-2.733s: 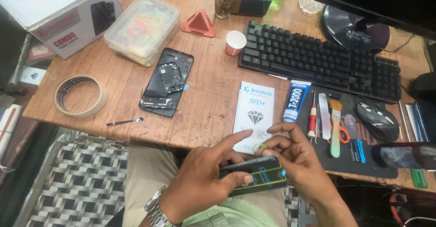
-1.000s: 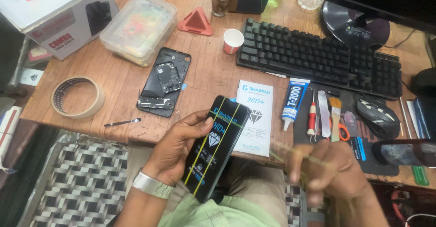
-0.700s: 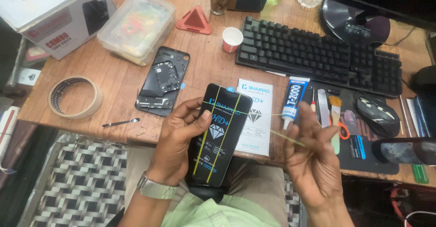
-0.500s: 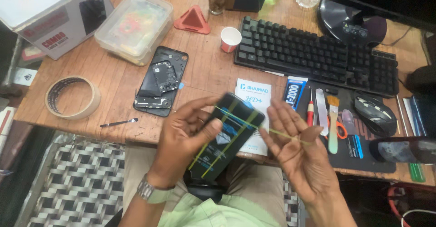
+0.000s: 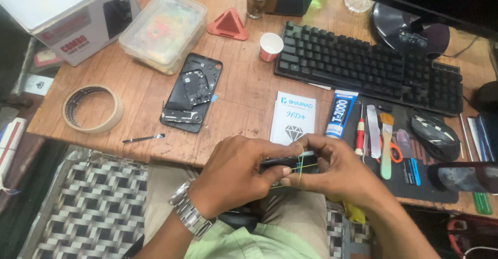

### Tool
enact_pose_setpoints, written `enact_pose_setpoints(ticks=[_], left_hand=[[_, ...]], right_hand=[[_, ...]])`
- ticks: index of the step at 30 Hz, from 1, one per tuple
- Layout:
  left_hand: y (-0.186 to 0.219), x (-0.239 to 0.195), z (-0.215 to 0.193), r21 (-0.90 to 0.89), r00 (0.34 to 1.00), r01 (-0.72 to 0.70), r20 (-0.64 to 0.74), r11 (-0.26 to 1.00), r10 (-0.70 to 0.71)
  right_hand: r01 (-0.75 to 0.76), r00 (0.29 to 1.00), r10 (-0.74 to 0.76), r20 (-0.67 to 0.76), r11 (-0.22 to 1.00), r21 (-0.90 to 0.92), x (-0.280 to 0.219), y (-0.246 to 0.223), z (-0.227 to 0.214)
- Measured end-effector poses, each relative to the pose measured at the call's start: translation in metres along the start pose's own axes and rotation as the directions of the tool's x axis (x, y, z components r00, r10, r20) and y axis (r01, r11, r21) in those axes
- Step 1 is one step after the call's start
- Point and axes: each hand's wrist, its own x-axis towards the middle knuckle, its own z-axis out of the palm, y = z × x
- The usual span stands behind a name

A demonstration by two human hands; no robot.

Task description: The person retrieves a smartphone from a plastic container and places it on the table. They then take a yellow rubber band from a bag and wrap it around the phone multiple times to secure it. The person repeats the process with a second rubber band, crossing it over the first to hold the phone firmly.

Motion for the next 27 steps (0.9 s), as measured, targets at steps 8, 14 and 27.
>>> enact_pose_setpoints(ticks=[8,14,27], left_hand=[[-0.018,0.011,0.012,-0.599,0.978,0.205,0.091,0.774,-0.189],[-0.041,0.03,0.034,-0.773,0.92,0.142,-0.128,0.618,-0.371],[-0.044,0.045,0.082,-0.873,0.788,0.21,-0.116,0.44,-0.605]], right_hand=[[0.115,0.99,-0.135,0.048,0.948,0.296,0.018,0.004,-0.033],[0.328,0.928,-0.185,-0.323,0.816,0.476,0.019,-0.001,-0.028],[0.134,0.749,-0.415,-0.517,0.859,-0.494,0.001,0.021,0.032]])
